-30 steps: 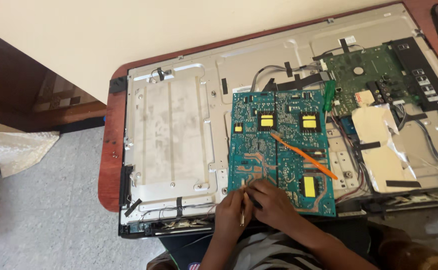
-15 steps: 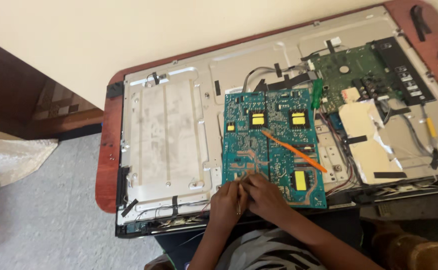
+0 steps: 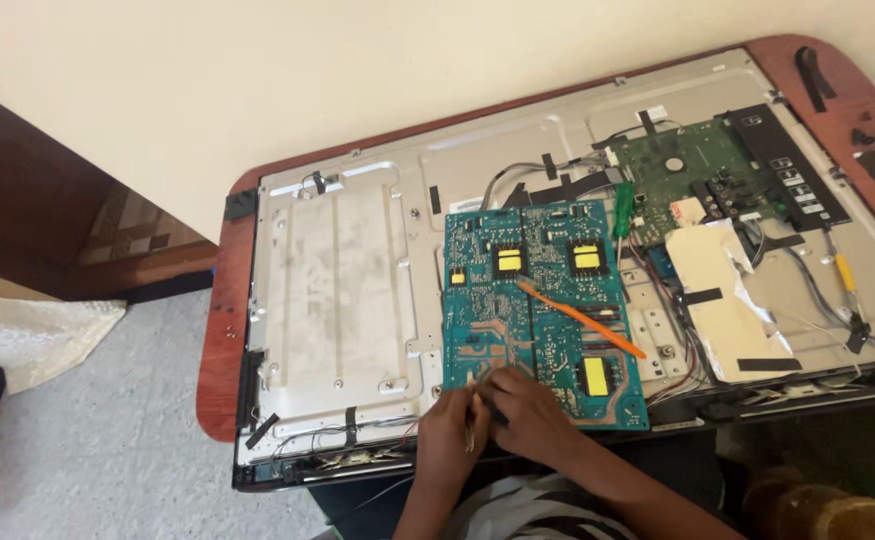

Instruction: The person cleans a green circuit board placed on a disassembled TV chassis. They use a small white tool to scrape or wipe the board surface, then switch to a blue cloth to wipe the board. The person repeatedly moves the tool and cloth across different areas of the board.

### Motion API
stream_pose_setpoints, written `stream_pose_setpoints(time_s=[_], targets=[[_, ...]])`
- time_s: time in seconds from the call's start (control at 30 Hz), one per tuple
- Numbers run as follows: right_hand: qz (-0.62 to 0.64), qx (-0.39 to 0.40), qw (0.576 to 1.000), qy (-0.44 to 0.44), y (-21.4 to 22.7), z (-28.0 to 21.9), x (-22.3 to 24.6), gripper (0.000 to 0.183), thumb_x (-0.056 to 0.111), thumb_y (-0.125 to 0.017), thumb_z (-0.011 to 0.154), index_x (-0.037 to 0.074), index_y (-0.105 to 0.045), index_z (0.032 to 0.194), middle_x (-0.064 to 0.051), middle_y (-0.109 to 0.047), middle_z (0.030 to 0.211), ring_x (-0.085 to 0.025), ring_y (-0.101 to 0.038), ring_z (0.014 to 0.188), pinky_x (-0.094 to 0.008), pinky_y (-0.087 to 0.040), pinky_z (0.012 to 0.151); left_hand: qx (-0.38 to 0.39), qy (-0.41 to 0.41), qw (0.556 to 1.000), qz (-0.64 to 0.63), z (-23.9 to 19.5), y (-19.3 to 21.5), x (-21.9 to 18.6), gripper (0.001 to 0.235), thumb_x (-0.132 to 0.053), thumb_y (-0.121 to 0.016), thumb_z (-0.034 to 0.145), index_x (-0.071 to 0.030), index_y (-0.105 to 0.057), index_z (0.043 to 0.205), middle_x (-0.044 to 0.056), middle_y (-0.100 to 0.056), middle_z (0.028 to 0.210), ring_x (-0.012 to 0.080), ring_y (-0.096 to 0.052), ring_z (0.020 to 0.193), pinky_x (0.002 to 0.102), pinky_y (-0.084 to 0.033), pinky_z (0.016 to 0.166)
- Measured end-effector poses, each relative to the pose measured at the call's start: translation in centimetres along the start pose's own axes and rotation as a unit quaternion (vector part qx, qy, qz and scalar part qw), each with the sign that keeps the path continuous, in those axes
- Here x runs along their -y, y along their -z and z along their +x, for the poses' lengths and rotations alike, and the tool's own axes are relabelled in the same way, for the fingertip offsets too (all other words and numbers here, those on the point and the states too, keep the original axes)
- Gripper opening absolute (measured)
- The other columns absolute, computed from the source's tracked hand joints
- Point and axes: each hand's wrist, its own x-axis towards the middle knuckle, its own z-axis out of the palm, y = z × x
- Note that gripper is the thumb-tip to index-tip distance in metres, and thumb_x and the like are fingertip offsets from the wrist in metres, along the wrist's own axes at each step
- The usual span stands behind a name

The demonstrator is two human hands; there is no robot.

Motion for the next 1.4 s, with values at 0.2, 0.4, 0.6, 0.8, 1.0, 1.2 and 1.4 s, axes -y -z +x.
stream_pose_setpoints(time_s=[0.2, 0.4, 0.6, 0.8, 1.0, 1.2, 1.4], targets=[[-0.014, -0.009, 1.0, 0.01, -0.4, 0.0, -0.2, 0.043, 0.01, -0.079, 0.071, 0.0, -0.069, 0.112, -0.015, -0.062, 0.109, -0.035, -0.062, 0.101, -0.042, -0.056, 0.077, -0.041, -0.063, 0.997, -0.029, 1.6, -0.1, -0.1, 0.007, -0.01, -0.069, 0.093, -0.002, -0.068, 0.091, 0.016, -0.066, 0.076, 0.0335, -0.065, 0.062, 0.042, -0.051, 0.055], [-0.006, -0.023, 0.999, 0.038, -0.2, -0.1, -0.6, 0.04, 0.012, -0.078, 0.072, 0.002, -0.069, 0.11, -0.012, -0.064, 0.107, -0.033, -0.063, 0.103, -0.041, -0.056, 0.079, -0.029, 0.027, 0.999, -0.012, 0.4, -0.4, -0.2, 0.013, -0.012, -0.071, 0.09, -0.004, -0.066, 0.082, 0.015, -0.065, 0.071, 0.0311, -0.066, 0.056, 0.042, -0.051, 0.051], [-0.028, 0.005, 1.0, 0.002, -0.8, -0.4, -0.2, 0.043, 0.01, -0.077, 0.073, 0.0, -0.067, 0.113, -0.013, -0.062, 0.105, -0.034, -0.063, 0.103, -0.042, -0.055, 0.081, -0.029, -0.011, 0.999, -0.031, 1.2, -0.2, -0.1, 0.011, -0.011, -0.071, 0.092, -0.002, -0.067, 0.089, 0.016, -0.067, 0.076, 0.0319, -0.066, 0.058, 0.042, -0.05, 0.052], [0.003, -0.024, 0.998, 0.059, -0.1, 0.4, -0.5, 0.037, 0.015, -0.077, 0.076, 0.002, -0.068, 0.109, -0.011, -0.065, 0.103, -0.032, -0.065, 0.098, -0.039, -0.056, 0.077, -0.033, -0.023, 0.999, -0.031, 0.2, 0.8, -1.1, 0.016, -0.009, -0.067, 0.089, 0.001, -0.07, 0.102, 0.017, -0.068, 0.078, 0.0302, -0.067, 0.058, 0.04, -0.052, 0.051], [0.0, 0.008, 1.0, -0.019, -1.0, -0.3, -0.5, 0.039, 0.013, -0.076, 0.078, 0.002, -0.069, 0.114, -0.01, -0.064, 0.099, -0.03, -0.066, 0.093, -0.039, -0.056, 0.073, -0.049, 0.0, 0.999, -0.004, 0.4, -0.2, -0.2, 0.013, -0.011, -0.068, 0.093, 0.0, -0.07, 0.098, 0.016, -0.069, 0.079, 0.0304, -0.067, 0.058, 0.04, -0.052, 0.052], [0.017, 0.014, 0.998, 0.061, -0.1, 0.6, -0.7, 0.045, 0.012, -0.077, 0.075, -0.001, -0.067, 0.116, -0.012, -0.065, 0.101, -0.032, -0.065, 0.094, -0.04, -0.055, 0.075, -0.047, -0.013, 0.999, -0.004, 0.6, 0.2, -0.8, 0.016, -0.014, -0.067, 0.09, -0.001, -0.071, 0.099, 0.017, -0.071, 0.08, 0.0294, -0.068, 0.055, 0.04, -0.053, 0.048], [0.016, -0.012, 0.998, 0.053, -0.2, -0.7, -0.7, 0.042, 0.012, -0.076, 0.075, 0.001, -0.067, 0.114, -0.012, -0.065, 0.103, -0.034, -0.065, 0.096, -0.041, -0.056, 0.075, -0.037, -0.032, 0.999, 0.012, 0.0, 0.1, -0.2, 0.01, -0.012, -0.068, 0.094, -0.003, -0.069, 0.088, 0.016, -0.068, 0.074, 0.0332, -0.065, 0.061, 0.041, -0.051, 0.053]])
